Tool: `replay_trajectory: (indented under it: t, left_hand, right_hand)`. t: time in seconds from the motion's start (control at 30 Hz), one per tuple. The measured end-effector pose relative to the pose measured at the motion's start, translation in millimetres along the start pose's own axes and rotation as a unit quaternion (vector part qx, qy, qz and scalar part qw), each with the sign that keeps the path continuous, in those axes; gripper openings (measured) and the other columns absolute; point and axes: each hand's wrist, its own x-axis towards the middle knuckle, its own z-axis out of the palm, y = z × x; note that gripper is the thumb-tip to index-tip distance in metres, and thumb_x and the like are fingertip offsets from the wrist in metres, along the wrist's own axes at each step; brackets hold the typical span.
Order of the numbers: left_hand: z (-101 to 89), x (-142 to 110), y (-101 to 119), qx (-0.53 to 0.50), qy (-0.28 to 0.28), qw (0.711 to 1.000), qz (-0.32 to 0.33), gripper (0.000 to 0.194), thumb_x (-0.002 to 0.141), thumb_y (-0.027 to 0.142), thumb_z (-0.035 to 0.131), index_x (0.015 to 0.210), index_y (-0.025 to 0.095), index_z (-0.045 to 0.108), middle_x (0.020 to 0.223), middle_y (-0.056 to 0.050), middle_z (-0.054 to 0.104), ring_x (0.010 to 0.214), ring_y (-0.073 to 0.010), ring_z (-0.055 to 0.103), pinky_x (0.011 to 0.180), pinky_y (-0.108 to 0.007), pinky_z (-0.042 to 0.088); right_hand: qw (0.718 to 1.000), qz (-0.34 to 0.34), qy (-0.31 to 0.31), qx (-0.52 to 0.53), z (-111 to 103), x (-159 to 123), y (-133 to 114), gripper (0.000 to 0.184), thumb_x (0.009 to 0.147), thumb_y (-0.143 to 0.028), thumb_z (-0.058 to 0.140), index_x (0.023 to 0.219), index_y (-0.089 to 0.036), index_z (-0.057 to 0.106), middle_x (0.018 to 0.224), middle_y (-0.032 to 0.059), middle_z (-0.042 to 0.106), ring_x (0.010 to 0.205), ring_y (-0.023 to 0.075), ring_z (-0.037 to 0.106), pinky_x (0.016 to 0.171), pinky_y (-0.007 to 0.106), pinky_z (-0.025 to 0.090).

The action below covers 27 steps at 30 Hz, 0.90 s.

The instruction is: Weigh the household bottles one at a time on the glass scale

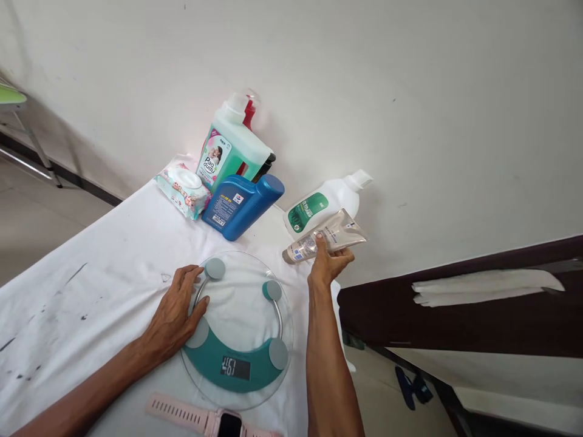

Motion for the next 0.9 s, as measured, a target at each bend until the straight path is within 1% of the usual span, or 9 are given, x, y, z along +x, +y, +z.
replay_trajectory:
  t: [0.07, 0.13, 0.23, 0.37, 0.47, 0.53, 0.6, 0.73, 0.9]
  left_hand:
    - [-0.6, 0.1, 0.6, -0.002, -0.003, 1.0, 0.001, 0.043, 0.103, 0.025, 0.052, 0.145, 0.027, 0.041, 0.138, -0.013, 0.051, 0.114, -0.0265, 0.068, 0.098, -0.052, 0.061]
    - [-0.8, 0.2, 1.1, -0.005, -0.003, 1.0, -0.001, 0.044, 0.103, 0.025, 0.052, 0.145, 0.027, 0.041, 0.137, -0.013, 0.052, 0.114, -0.0265, 0.068, 0.097, -0.052, 0.061]
    - [-0.8, 0.5, 1.2, -0.009, -0.003, 1.0, -0.004, 0.045, 0.102, 0.022, 0.053, 0.145, 0.026, 0.04, 0.138, -0.013, 0.051, 0.114, -0.0265, 0.068, 0.097, -0.053, 0.061]
    - [-2.1, 1.0, 1.5, -0.001, -0.015, 1.0, 0.001, 0.047, 0.1, 0.02, 0.054, 0.144, 0.025, 0.037, 0.137, -0.014, 0.049, 0.117, -0.0283, 0.066, 0.098, -0.055, 0.06]
    - [-3.5, 1.1, 1.3, 0.001, -0.02, 1.0, 0.005, 0.048, 0.099, 0.02, 0.054, 0.144, 0.024, 0.037, 0.138, -0.015, 0.048, 0.118, -0.0286, 0.066, 0.098, -0.056, 0.06]
    - [-4.2, 1.2, 0.8, 0.001, -0.022, 1.0, 0.006, 0.048, 0.099, 0.019, 0.054, 0.144, 0.023, 0.037, 0.139, -0.015, 0.048, 0.116, -0.028, 0.067, 0.098, -0.056, 0.059]
    - [-4.6, 1.4, 0.2, 0.004, -0.023, 1.0, 0.008, 0.048, 0.098, 0.019, 0.055, 0.142, 0.023, 0.038, 0.138, -0.015, 0.049, 0.116, -0.0278, 0.066, 0.098, -0.057, 0.059]
    - [-5.0, 2.0, -0.8, 0.001, -0.032, 0.999, 0.005, 0.046, 0.097, 0.021, 0.057, 0.14, 0.021, 0.04, 0.135, -0.014, 0.049, 0.114, -0.0264, 0.066, 0.099, -0.055, 0.058]
    - [-5.5, 2.9, -1.7, 0.002, -0.034, 0.999, 0.004, 0.045, 0.097, 0.022, 0.057, 0.139, 0.02, 0.041, 0.137, -0.014, 0.049, 0.116, -0.0268, 0.066, 0.098, -0.055, 0.059]
  right_hand:
    - [1.0, 0.011, 0.001, 0.008, 11.4, 5.1, 7.2, 0.07, 0.06, -0.059, 0.083, 0.109, -0.015, 0.06, 0.113, 0.0139, 0.071, 0.107, 0.0297, 0.069, 0.102, 0.051, 0.056]
    - [1.0, 0.018, 0.011, 0.016, 18.2, 4.8, 8.0, 0.062, 0.06, -0.057, 0.082, 0.101, -0.013, 0.066, 0.108, 0.0153, 0.074, 0.105, 0.0325, 0.07, 0.103, 0.053, 0.055]
    - [0.999, 0.02, 0.018, 0.037, 17.2, -4.1, -1.1, 0.062, 0.06, -0.056, 0.082, 0.101, -0.01, 0.07, 0.11, 0.0169, 0.075, 0.107, 0.0343, 0.071, 0.102, 0.053, 0.056]
    - [0.994, -0.007, -0.007, 0.112, -6.5, -33.4, -33.3, 0.064, 0.063, -0.053, 0.085, 0.109, -0.011, 0.07, 0.115, 0.0129, 0.076, 0.112, 0.032, 0.072, 0.102, 0.052, 0.058]
    - [0.979, -0.023, -0.095, 0.177, -32.4, -66.8, -67.7, 0.053, 0.066, -0.043, 0.09, 0.106, -0.013, 0.073, 0.111, 0.0095, 0.076, 0.115, 0.0298, 0.071, 0.108, 0.053, 0.055]
    - [0.973, -0.01, -0.147, 0.178, -46.9, -90.8, -87.6, 0.043, 0.07, -0.04, 0.09, 0.101, -0.014, 0.075, 0.108, 0.0086, 0.076, 0.114, 0.0283, 0.071, 0.109, 0.053, 0.054]
    - [0.97, 0.008, -0.175, 0.166, -57.1, -112.9, -99.6, 0.038, 0.071, -0.04, 0.09, 0.096, -0.015, 0.076, 0.105, 0.008, 0.077, 0.11, 0.0278, 0.072, 0.107, 0.054, 0.056]
    - [0.974, 0.015, -0.186, 0.125, -68.1, -145.0, -96.9, 0.035, 0.07, -0.043, 0.091, 0.089, -0.017, 0.078, 0.097, 0.0062, 0.077, 0.099, 0.0267, 0.073, 0.099, 0.052, 0.06]
    - [0.979, -0.002, -0.196, 0.053, -75.4, -162.2, -78.3, 0.038, 0.075, -0.051, 0.087, 0.089, -0.017, 0.079, 0.093, 0.0062, 0.078, 0.094, 0.0265, 0.073, 0.092, 0.047, 0.061]
